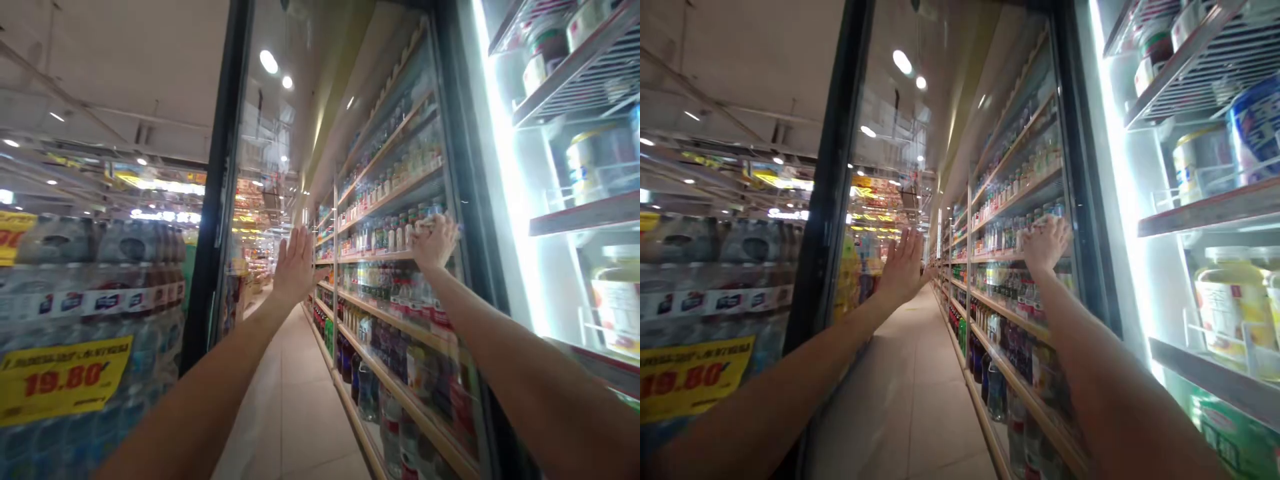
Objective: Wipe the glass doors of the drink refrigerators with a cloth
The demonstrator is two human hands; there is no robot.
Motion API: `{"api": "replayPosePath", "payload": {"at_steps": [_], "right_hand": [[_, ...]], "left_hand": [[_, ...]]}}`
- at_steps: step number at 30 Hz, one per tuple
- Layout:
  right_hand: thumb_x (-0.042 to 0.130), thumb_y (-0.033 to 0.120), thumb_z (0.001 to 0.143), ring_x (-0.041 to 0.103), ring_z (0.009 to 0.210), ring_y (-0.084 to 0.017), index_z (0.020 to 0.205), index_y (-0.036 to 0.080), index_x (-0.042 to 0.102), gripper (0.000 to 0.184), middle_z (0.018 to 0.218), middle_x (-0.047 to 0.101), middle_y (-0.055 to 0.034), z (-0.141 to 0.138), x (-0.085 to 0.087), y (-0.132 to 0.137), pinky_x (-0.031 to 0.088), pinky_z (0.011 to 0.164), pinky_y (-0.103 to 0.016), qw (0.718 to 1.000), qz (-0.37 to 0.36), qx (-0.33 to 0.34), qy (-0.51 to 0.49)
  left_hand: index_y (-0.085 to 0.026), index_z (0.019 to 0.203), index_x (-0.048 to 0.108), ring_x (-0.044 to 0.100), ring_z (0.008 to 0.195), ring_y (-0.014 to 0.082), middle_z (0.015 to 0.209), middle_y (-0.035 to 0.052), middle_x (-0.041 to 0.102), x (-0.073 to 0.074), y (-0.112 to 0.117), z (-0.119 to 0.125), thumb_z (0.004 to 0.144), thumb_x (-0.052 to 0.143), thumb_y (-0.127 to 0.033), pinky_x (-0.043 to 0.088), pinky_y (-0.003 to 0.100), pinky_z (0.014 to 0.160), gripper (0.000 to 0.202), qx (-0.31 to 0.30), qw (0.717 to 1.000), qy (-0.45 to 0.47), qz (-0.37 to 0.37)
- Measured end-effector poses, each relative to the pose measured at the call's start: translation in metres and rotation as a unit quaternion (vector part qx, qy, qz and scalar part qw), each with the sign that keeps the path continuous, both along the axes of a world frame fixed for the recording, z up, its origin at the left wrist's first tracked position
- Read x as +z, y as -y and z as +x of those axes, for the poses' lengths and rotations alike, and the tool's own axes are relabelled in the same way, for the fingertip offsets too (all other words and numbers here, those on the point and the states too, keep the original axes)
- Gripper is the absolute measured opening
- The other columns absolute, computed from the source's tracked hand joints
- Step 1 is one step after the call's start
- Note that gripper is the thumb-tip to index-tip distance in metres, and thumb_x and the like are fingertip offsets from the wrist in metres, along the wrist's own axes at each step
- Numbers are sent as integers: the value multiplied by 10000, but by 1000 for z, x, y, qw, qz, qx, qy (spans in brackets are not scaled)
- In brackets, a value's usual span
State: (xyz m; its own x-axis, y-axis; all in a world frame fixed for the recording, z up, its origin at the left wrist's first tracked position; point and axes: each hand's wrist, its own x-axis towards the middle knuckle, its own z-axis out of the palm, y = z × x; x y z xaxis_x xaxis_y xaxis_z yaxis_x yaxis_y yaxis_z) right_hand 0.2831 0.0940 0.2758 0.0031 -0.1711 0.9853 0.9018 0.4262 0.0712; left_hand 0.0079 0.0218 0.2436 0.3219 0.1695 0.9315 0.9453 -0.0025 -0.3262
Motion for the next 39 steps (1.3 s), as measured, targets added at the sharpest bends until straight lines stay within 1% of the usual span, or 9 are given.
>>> {"api": "replayPosePath", "payload": {"at_steps": [4, 6, 11, 14, 19, 25, 32, 36, 39], "right_hand": [[339, 251, 879, 223, 1357, -266, 1327, 208, 392, 453, 1437, 336, -82, -51, -17, 4, 293, 1055, -497, 998, -6, -3, 70], [401, 252, 860, 266, 1345, -236, 1312, 285, 419, 454, 1435, 354, -15, -44, -22, -1, 290, 1069, -465, 989, -20, -6, 148], [316, 260, 886, 270, 1328, -335, 1355, 195, 376, 478, 1432, 323, -146, 35, -29, -13, 294, 1008, -578, 994, -16, 14, -111], [280, 257, 896, 243, 1342, -332, 1367, 156, 350, 488, 1439, 294, -175, 5, -43, -3, 307, 1006, -574, 995, -11, 16, -94], [391, 247, 865, 264, 1350, -226, 1283, 310, 466, 429, 1436, 355, -10, -55, -64, 11, 293, 1071, -455, 983, -36, 10, 178], [287, 281, 887, 201, 1351, -362, 1368, 134, 365, 509, 1445, 256, -223, 6, -61, -7, 268, 991, -619, 985, -64, 34, -159], [374, 232, 866, 214, 1371, -232, 1321, 289, 431, 462, 1465, 299, -48, -49, -102, 15, 259, 1074, -497, 984, -88, 21, 156], [335, 282, 887, 189, 1373, -288, 1379, 208, 349, 497, 1475, 252, -126, -14, -98, 3, 245, 1040, -579, 994, -92, 8, -55], [329, 300, 892, 143, 1382, -308, 1406, 180, 296, 529, 1489, 198, -145, -30, -102, 6, 253, 1034, -584, 991, -97, 18, -94]], "left_hand": [[-56, 1416, 187, 108, 1390, 294, 1487, 184, 187, -1, -3, -3, 856, 332, -578, 144, 493, 1110, 780, 2, 1000, -4, 18], [-72, 1419, 191, 110, 1390, 288, 1490, 174, 183, -2, -4, -4, 854, 341, -577, 145, 484, 1112, 773, 1, 1000, -8, 25], [-36, 1396, 244, 101, 1389, 297, 1485, 188, 184, -3, -2, 1, 873, 335, -536, 128, 498, 1113, 729, 8, 1000, 0, 13], [-56, 1400, 243, 99, 1388, 305, 1485, 185, 181, -8, -2, 5, 865, 359, -535, 134, 516, 1107, 728, 2, 1000, 11, 16], [-109, 1405, 261, 125, 1384, 302, 1476, 160, 229, -23, 1, 6, 857, 374, -544, 164, 523, 1102, 709, 0, 1000, 6, 11], [-109, 1418, 221, 129, 1381, 312, 1481, 154, 211, -41, 3, 16, 863, 359, -538, 186, 546, 1092, 716, 5, 1000, 16, -6], [-136, 1436, 165, 140, 1383, 289, 1472, 145, 239, -67, 5, 10, 856, 381, -531, 223, 531, 1090, 734, -8, 1000, -28, -6], [-117, 1430, 181, 143, 1382, 289, 1476, 138, 226, -77, 6, 9, 869, 372, -508, 209, 533, 1096, 710, 8, 999, -30, -14], [-118, 1427, 193, 154, 1380, 290, 1475, 137, 225, -79, 5, 11, 870, 371, -507, 207, 530, 1095, 702, 13, 1000, -22, -11]]}}
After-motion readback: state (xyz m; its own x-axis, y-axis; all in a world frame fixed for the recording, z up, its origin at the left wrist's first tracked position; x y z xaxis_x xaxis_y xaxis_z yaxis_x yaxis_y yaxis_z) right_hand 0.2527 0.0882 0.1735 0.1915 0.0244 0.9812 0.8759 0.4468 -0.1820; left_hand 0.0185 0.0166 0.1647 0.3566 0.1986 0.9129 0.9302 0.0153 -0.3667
